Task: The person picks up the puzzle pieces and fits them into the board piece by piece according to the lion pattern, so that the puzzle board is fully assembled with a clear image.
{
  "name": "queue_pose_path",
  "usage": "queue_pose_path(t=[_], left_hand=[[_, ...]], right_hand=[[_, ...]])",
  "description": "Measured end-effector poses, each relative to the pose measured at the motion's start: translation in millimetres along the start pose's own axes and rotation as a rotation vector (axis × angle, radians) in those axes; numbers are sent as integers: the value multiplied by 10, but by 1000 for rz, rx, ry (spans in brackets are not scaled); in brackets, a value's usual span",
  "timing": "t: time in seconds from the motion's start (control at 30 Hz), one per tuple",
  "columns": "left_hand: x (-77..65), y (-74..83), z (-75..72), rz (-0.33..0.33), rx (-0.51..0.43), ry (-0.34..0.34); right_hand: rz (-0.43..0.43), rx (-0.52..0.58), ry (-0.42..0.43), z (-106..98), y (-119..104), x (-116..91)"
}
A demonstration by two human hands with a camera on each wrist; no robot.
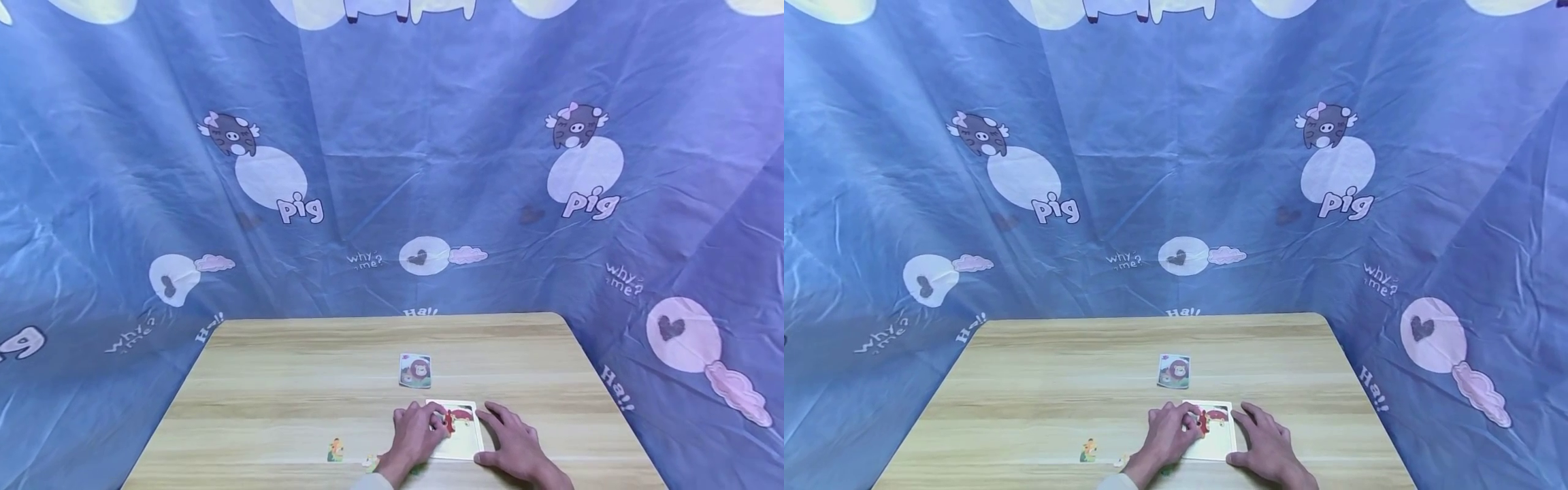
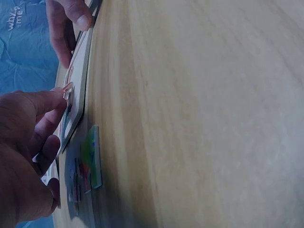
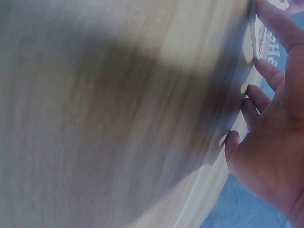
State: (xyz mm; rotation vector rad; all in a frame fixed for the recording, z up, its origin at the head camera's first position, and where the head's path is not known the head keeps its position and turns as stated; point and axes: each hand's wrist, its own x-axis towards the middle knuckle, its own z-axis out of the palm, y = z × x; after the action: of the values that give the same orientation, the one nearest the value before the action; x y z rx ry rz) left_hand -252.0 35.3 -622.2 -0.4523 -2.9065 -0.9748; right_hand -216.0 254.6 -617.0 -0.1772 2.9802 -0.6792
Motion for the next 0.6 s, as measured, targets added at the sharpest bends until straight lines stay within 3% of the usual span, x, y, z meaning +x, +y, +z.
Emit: queue_pose_path(t=[0.6], left_hand=[[21, 2, 90, 57, 172, 42]], right_hand=[[-6, 11, 23, 0, -3, 6]])
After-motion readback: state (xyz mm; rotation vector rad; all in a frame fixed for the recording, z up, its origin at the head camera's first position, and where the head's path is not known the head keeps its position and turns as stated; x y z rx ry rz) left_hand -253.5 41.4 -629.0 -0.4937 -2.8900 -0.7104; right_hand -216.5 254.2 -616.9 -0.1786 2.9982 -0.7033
